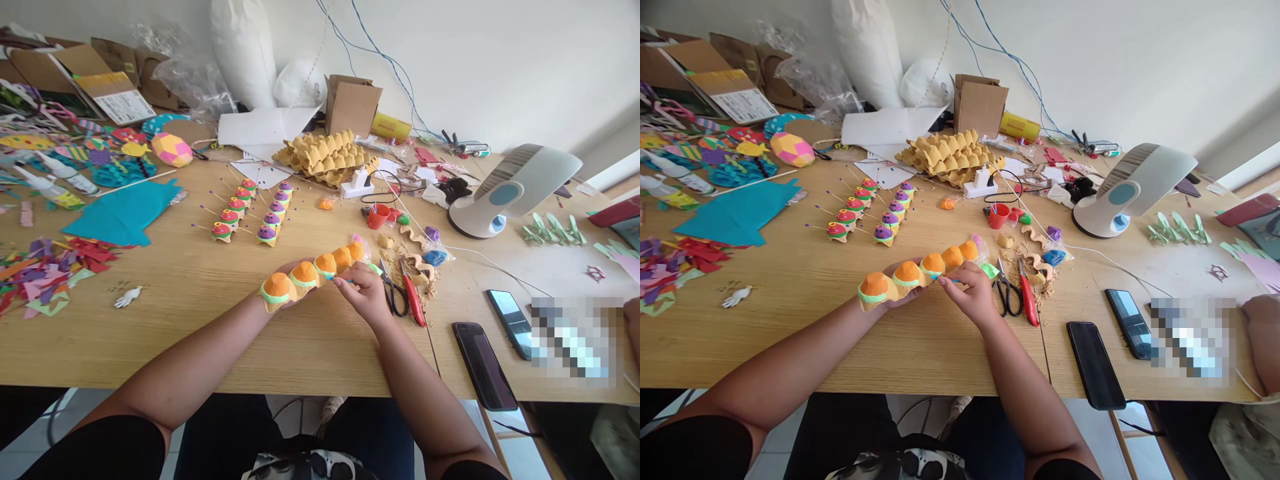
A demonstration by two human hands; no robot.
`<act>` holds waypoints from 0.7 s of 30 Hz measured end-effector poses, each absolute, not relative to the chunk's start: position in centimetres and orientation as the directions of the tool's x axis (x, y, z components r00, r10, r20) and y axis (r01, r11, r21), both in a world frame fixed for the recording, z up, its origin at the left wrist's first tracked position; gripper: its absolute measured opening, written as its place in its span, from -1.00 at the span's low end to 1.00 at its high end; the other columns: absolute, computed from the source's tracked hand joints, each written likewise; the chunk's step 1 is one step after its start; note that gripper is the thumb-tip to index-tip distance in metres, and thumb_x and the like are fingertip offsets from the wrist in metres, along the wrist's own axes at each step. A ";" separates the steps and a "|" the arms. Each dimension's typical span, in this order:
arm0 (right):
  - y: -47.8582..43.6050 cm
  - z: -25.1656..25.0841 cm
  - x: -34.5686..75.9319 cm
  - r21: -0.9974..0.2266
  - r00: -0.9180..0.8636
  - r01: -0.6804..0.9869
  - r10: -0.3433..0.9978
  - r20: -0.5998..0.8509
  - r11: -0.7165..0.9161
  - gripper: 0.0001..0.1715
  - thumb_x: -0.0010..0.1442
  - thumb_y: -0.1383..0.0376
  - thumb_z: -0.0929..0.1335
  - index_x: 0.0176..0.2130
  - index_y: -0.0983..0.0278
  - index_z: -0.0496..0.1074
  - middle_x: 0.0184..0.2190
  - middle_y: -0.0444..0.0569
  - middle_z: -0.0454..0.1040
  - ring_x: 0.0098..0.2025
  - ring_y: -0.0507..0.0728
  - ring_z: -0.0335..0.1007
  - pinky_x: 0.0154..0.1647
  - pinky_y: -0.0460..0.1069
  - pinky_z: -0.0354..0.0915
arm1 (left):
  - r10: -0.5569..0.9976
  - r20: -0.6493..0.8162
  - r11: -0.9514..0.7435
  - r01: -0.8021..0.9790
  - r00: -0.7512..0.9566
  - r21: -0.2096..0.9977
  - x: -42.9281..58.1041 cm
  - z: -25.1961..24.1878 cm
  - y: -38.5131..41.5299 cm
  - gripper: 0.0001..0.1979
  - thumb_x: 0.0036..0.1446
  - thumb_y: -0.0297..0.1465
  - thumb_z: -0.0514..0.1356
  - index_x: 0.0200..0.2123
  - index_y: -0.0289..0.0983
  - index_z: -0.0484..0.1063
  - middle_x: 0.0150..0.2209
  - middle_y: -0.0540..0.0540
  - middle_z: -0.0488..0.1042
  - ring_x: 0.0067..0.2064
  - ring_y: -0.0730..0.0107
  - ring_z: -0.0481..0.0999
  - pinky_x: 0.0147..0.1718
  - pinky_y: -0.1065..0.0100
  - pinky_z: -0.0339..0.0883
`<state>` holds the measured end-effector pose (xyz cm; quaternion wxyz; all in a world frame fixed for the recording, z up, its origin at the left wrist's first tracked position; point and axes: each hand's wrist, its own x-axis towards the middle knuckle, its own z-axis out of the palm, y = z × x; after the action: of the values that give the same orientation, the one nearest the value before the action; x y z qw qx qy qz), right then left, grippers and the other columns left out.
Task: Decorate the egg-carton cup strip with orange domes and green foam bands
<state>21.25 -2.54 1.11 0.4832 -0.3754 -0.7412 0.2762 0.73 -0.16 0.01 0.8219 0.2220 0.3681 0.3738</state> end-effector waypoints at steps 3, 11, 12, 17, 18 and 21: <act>-2.5 1.0 21.3 -0.749 -0.257 0.318 0.814 0.521 0.581 -0.77 0.27 0.18 0.45 -0.38 0.23 0.61 -0.50 -0.07 0.46 -0.42 0.07 0.34 -0.39 -0.01 0.25 | 0.753 -0.471 0.654 -0.441 0.460 0.614 0.7 -0.2 0.1 -0.86 0.14 -0.41 0.29 -0.43 -0.23 0.39 -0.57 0.07 0.27 -0.59 0.55 0.28 -0.63 0.54 0.16; -2.7 1.0 21.3 -0.690 -0.242 0.382 0.787 0.568 0.615 -0.81 0.27 0.21 0.45 -0.36 0.23 0.62 -0.47 -0.05 0.50 -0.42 0.07 0.37 -0.40 -0.02 0.27 | 0.606 -0.530 0.788 -0.356 0.594 0.502 0.7 -1.0 1.5 -0.82 0.10 -0.36 0.30 -0.48 -0.23 0.37 -0.62 0.05 0.29 -0.64 0.49 0.28 -0.66 0.47 0.12; -2.6 1.0 21.3 -0.692 -0.243 0.379 0.787 0.567 0.615 -0.81 0.27 0.21 0.46 -0.36 0.23 0.62 -0.47 -0.05 0.50 -0.42 0.07 0.37 -0.40 -0.01 0.27 | 0.602 -0.532 0.792 -0.361 0.595 0.493 0.8 -0.7 1.5 -0.81 0.10 -0.36 0.30 -0.49 -0.24 0.36 -0.63 0.05 0.29 -0.64 0.51 0.27 -0.66 0.47 0.12; -2.5 1.0 21.3 -0.709 -0.255 0.364 0.796 0.549 0.605 -0.80 0.27 0.22 0.45 -0.37 0.23 0.61 -0.47 -0.05 0.51 -0.41 0.07 0.38 -0.39 -0.01 0.28 | 0.606 -0.550 0.788 -0.340 0.575 0.513 1.1 0.1 1.2 -0.80 0.10 -0.36 0.29 -0.48 -0.23 0.34 -0.63 0.07 0.28 -0.65 0.54 0.23 -0.67 0.48 0.11; -2.5 1.0 21.3 -0.711 -0.257 0.366 0.799 0.543 0.601 -0.79 0.27 0.21 0.45 -0.38 0.23 0.61 -0.47 -0.05 0.51 -0.42 0.07 0.37 -0.38 -0.01 0.28 | 0.609 -0.554 0.785 -0.329 0.567 0.526 1.0 0.0 1.2 -0.80 0.10 -0.35 0.29 -0.48 -0.23 0.33 -0.63 0.07 0.28 -0.66 0.54 0.22 -0.68 0.48 0.10; -2.6 1.1 21.3 -0.727 -0.255 0.368 0.815 0.521 0.580 -0.77 0.28 0.18 0.44 -0.38 0.22 0.60 -0.47 -0.05 0.50 -0.42 0.07 0.36 -0.38 -0.01 0.27 | 0.637 -0.550 0.753 -0.283 0.541 0.594 0.6 -0.6 1.2 -0.79 0.08 -0.33 0.30 -0.49 -0.22 0.33 -0.63 0.06 0.28 -0.65 0.53 0.24 -0.68 0.48 0.09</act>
<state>21.29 -2.56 1.09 0.4684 -0.3914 -0.7554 0.2383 0.63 1.22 -0.59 0.8488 0.2235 0.3952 0.2709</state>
